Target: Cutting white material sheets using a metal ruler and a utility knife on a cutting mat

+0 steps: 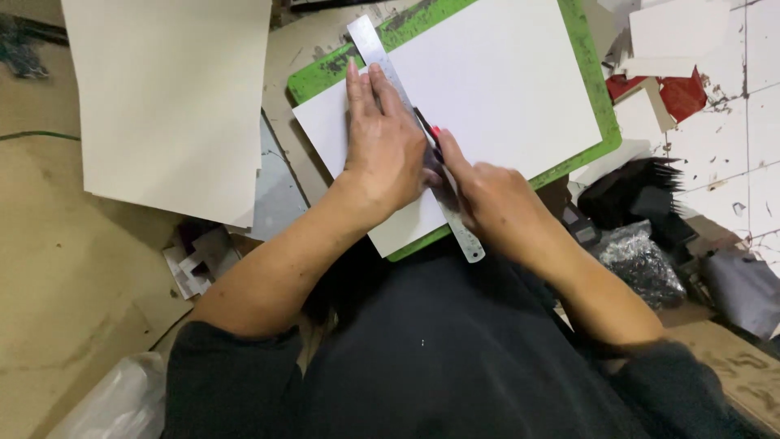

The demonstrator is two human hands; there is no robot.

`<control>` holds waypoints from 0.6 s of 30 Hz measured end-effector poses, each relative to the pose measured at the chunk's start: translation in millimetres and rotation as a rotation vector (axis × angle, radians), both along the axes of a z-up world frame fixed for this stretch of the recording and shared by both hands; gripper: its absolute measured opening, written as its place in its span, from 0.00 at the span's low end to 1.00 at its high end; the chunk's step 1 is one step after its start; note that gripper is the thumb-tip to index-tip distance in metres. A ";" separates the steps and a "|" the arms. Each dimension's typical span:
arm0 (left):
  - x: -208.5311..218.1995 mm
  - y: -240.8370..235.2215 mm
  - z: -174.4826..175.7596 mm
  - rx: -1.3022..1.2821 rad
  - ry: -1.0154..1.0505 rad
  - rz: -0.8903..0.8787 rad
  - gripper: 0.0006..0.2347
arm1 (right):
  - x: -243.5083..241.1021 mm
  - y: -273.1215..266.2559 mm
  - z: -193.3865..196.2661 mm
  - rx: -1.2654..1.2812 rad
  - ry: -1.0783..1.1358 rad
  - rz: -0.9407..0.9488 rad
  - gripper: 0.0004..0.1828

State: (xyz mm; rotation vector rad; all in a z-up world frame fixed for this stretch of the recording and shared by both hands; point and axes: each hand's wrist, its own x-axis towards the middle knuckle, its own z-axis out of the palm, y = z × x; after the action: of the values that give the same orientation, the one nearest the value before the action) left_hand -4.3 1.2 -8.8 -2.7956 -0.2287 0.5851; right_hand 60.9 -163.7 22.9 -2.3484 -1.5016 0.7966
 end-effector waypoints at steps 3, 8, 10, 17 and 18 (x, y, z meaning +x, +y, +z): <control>-0.2 0.8 -4.2 -0.016 -0.009 0.008 0.57 | -28.6 -54.8 18.2 -0.196 0.147 -0.075 0.44; 0.2 0.5 -4.0 -0.002 0.035 0.010 0.56 | -67.9 -132.2 12.4 -0.288 0.127 -0.101 0.47; 0.7 1.4 -3.7 -0.008 0.053 0.021 0.56 | -74.4 -146.3 11.0 -0.241 0.077 -0.073 0.47; 1.6 2.0 7.6 -0.022 0.037 0.023 0.56 | -40.4 -138.2 36.5 -0.292 0.007 -0.050 0.47; 1.8 2.7 11.3 -0.049 0.065 0.022 0.56 | -32.0 -131.5 48.7 -0.277 0.003 -0.097 0.50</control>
State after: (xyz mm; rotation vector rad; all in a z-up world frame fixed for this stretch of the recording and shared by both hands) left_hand -2.4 3.9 2.5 -2.8186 -0.2346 0.6942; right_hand 28.9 -295.2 71.6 -2.5915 -1.3380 1.0408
